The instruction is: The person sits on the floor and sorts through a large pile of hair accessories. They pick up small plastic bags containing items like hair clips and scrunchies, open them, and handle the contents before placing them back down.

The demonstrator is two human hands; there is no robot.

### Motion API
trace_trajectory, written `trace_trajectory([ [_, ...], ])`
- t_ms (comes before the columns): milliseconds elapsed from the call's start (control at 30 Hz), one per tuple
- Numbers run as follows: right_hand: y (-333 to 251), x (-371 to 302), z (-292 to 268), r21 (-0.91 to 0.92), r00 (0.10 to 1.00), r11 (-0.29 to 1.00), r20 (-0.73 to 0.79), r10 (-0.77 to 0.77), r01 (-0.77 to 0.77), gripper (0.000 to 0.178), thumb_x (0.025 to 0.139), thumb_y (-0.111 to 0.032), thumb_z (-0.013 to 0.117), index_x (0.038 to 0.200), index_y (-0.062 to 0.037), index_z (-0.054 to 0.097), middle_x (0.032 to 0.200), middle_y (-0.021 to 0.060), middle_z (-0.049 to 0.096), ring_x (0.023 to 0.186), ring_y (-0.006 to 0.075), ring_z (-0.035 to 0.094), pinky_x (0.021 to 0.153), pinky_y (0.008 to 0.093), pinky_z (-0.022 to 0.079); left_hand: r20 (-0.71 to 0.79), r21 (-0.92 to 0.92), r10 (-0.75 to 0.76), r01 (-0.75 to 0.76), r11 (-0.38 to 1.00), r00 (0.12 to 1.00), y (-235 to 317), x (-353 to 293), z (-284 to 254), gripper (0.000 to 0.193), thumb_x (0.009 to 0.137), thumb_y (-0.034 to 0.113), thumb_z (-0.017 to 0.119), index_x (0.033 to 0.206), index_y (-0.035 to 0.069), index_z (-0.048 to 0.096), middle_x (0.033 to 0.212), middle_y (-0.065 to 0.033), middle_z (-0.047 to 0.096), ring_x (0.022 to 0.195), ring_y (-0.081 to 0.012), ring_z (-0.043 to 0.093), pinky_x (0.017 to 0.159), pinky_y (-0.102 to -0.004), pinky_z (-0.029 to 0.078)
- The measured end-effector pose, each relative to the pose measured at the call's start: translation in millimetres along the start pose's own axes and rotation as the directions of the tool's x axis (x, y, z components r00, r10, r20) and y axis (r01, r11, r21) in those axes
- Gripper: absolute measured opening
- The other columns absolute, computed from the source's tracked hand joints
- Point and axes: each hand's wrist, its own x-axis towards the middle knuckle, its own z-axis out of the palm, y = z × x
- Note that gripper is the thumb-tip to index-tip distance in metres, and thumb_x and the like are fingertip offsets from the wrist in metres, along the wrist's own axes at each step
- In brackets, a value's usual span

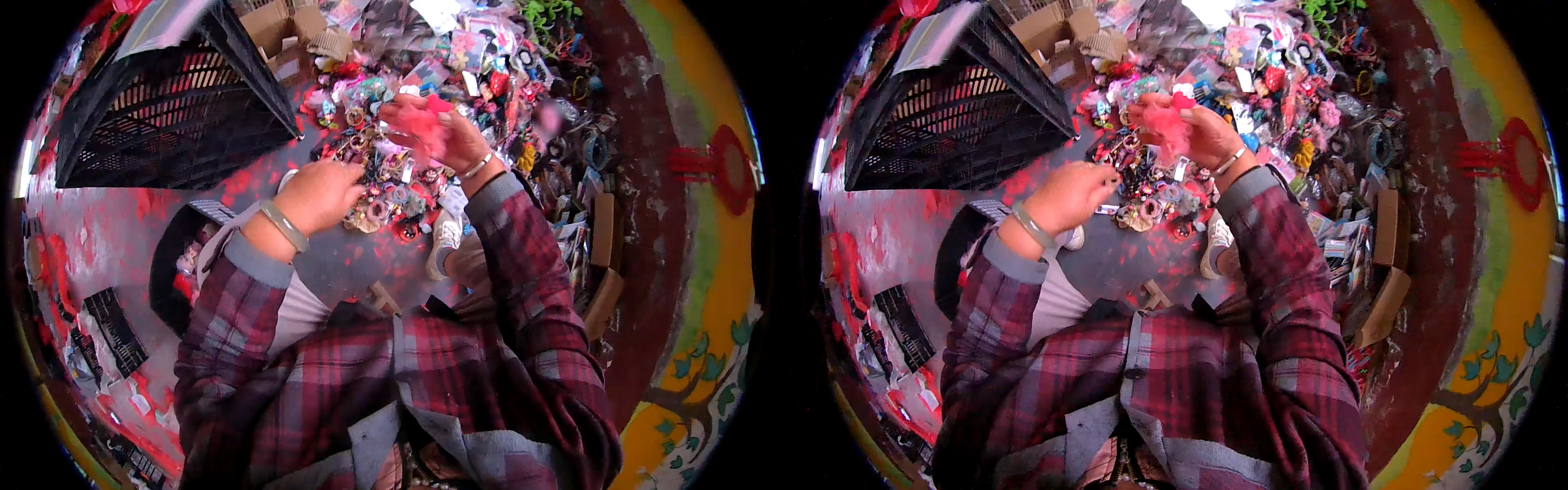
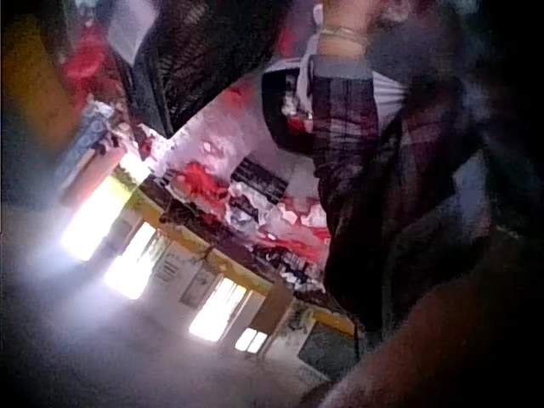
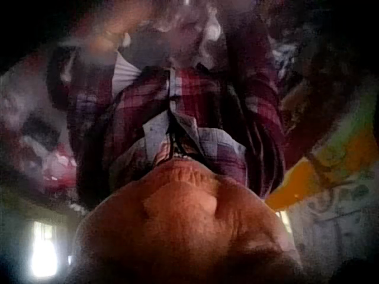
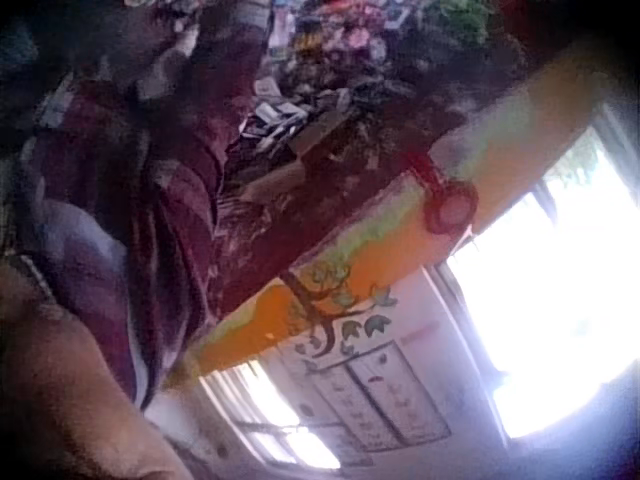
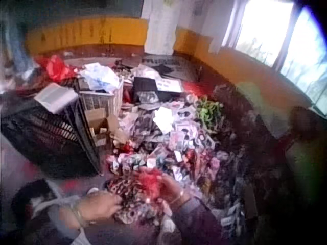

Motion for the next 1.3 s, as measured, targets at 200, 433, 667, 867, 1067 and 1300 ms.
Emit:
trace_trajectory([
  [200, -19, -47, 73, 0.13, 0.972, 0.964, 0.022, -0.236, 0.231, 0.056, 0.079, -0.035, 0.058, 0.12, 0.0001, 0.045, 0.125, 0.0187, 0.045, 0.116, 0.0294, 0.046, 0.097, 0.044, 0.037, -0.389, -0.325, -0.065, -0.071, 0.943, 0.919, 16, 9, -8, 0.02, 0.084, 0.019, 0.054, 0.094, 0.004, 0.061, 0.083, -0.0158, 0.061, 0.081, -0.0305, 0.06, 0.069, -0.0376, 0.047],
  [433, -14, -57, 77, -0.226, 0.956, 0.966, -0.231, -0.179, 0.126, 0.046, 0.084, -0.023, 0.053, 0.12, 0.0036, 0.047, 0.11, 0.0146, 0.059, 0.101, 0.0226, 0.057, 0.087, 0.0318, 0.044, -0.75, -0.23, -0.068, -0.163, 0.959, 0.658, 28, -16, -34, 0.012, 0.082, 0.009, 0.058, 0.09, 0.0, 0.061, 0.093, -0.0099, 0.062, 0.083, -0.0218, 0.059, 0.075, -0.0313, 0.046],
  [667, -12, -50, 85, -0.098, 0.945, 0.99, -0.301, -0.126, 0.1, 0.041, 0.078, 0.002, 0.047, 0.119, -0.0033, 0.041, 0.107, 0.0166, 0.058, 0.096, 0.0248, 0.058, 0.084, 0.0311, 0.045, -0.894, 0.421, 0.343, 0.283, 0.861, 0.287, 0, -45, -161, 0.022, 0.078, 0.014, 0.06, 0.096, 0.001, 0.058, 0.102, -0.0158, 0.055, 0.1, -0.0336, 0.049, 0.089, -0.0419, 0.038],
  [867, -2, -39, 79, -0.094, 0.969, 0.995, -0.239, -0.061, 0.039, 0.037, 0.077, 0.003, 0.044, 0.114, -0.0021, 0.046, 0.105, 0.0142, 0.058, 0.096, 0.0223, 0.057, 0.085, 0.0308, 0.045, -0.883, 0.379, 0.086, 0.595, 0.708, 0.461, -61, -22, -202, 0.043, 0.08, 0.03, 0.057, 0.107, -0.004, 0.055, 0.118, -0.0229, 0.049, 0.115, -0.037, 0.039, 0.097, -0.0459, 0.031],
  [1067, 6, -34, 67, -0.103, 0.982, 0.994, -0.182, -0.051, 0.033, 0.037, 0.077, 0.003, 0.045, 0.113, -0.001, 0.048, 0.102, 0.0134, 0.059, 0.094, 0.0226, 0.058, 0.084, 0.0324, 0.046, -0.83, 0.407, -0.037, 0.651, 0.64, 0.556, -62, -3, -203, 0.026, 0.079, 0.026, 0.054, 0.084, 0.004, 0.066, 0.101, -0.0134, 0.061, 0.111, -0.0284, 0.046, 0.093, -0.0428, 0.033],
  [1300, 10, -34, 76, -0.075, 0.986, 0.997, -0.165, -0.032, 0.02, 0.038, 0.077, 0.003, 0.045, 0.115, 0.0009, 0.047, 0.102, 0.0136, 0.059, 0.095, 0.0237, 0.058, 0.087, 0.0335, 0.044, -0.784, 0.579, 0.167, 0.608, 0.543, 0.598, -68, -6, -202, 0.022, 0.079, 0.022, 0.05, 0.071, 0.007, 0.065, 0.08, -0.0092, 0.064, 0.089, -0.0246, 0.058, 0.081, -0.0396, 0.04],
])
